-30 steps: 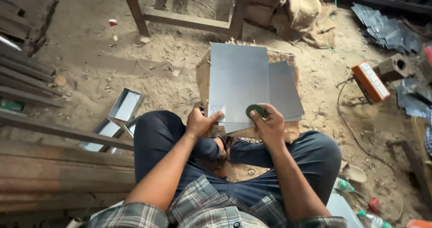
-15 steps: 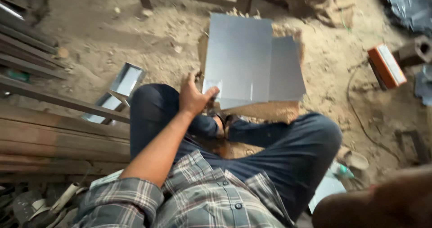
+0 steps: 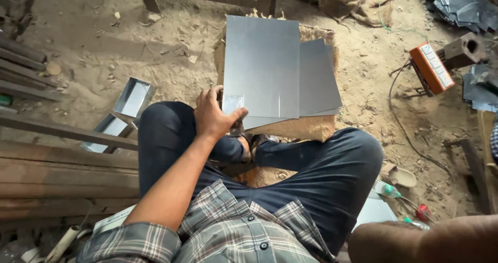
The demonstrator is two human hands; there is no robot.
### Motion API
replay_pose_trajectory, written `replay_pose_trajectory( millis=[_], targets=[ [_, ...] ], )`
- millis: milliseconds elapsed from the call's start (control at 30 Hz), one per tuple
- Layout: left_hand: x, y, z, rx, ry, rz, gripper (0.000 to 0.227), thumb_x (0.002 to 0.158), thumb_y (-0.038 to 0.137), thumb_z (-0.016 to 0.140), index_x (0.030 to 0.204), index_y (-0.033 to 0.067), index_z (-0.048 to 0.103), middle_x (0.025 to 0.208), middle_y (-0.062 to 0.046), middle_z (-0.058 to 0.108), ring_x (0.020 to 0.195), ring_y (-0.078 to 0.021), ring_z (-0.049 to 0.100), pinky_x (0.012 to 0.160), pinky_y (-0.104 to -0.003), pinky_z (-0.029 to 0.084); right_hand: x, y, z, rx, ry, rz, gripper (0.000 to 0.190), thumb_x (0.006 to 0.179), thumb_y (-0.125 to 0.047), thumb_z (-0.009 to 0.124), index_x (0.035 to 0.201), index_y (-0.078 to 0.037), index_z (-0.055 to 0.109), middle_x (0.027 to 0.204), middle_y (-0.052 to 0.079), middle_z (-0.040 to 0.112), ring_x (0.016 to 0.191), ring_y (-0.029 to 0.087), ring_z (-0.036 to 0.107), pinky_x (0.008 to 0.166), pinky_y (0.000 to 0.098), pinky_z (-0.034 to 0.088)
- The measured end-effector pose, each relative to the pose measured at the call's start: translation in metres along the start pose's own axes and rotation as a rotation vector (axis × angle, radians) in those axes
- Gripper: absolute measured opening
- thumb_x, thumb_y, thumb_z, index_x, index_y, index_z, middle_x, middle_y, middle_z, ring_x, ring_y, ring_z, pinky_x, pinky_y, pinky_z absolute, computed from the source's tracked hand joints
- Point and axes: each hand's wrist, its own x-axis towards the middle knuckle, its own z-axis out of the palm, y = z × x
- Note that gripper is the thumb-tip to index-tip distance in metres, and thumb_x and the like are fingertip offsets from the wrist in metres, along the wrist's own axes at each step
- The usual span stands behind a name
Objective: The person sits cross-legged on the ground and uses a green sanding disc to manually sand the surface of a rectangular metal sheet. They repeatedly rub the disc across the sheet, occasionally lifting and repositioning it to work on different areas.
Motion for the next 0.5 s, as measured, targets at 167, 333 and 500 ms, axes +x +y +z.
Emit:
replay_pose_trajectory(
  millis=[167, 333, 500],
  targets=[
    [0.003, 0.000, 0.006, -0.009, -0.003, -0.028, 0.081, 0.063, 0.045, 0.092, 0.127, 0.0087, 0.056, 0.121, -0.016, 0.060, 0.117, -0.0366, 0.055, 0.096, -0.049, 0.047, 0.004, 0.007, 0.000, -0.014, 0.017, -0.005, 0.018, 0.094, -0.010, 0.076, 0.110, -0.003, 0.073, 0.092, 0.005, 0.073, 0.072, 0.010, 0.067, 0.061, 0.0238, 0.056],
    [0.004, -0.014, 0.013, -0.097, 0.032, 0.007, 0.075, 0.067, 0.038, 0.090, 0.128, 0.0067, 0.058, 0.121, -0.018, 0.061, 0.116, -0.0383, 0.056, 0.098, -0.047, 0.048, 0.011, 0.012, 0.004, -0.008, 0.036, 0.007, 0.019, 0.094, -0.010, 0.076, 0.112, -0.003, 0.072, 0.094, 0.006, 0.073, 0.075, 0.011, 0.069, 0.063, 0.0245, 0.058],
    [0.012, -0.022, 0.008, -0.182, -0.012, -0.019, 0.067, 0.071, 0.035, 0.089, 0.126, 0.0064, 0.062, 0.121, -0.019, 0.065, 0.114, -0.0362, 0.061, 0.096, -0.045, 0.051, 0.000, 0.007, 0.024, 0.023, 0.113, 0.036, 0.020, 0.095, -0.010, 0.075, 0.113, -0.003, 0.072, 0.097, 0.006, 0.073, 0.078, 0.012, 0.071, 0.066, 0.0252, 0.060]
  ],
)
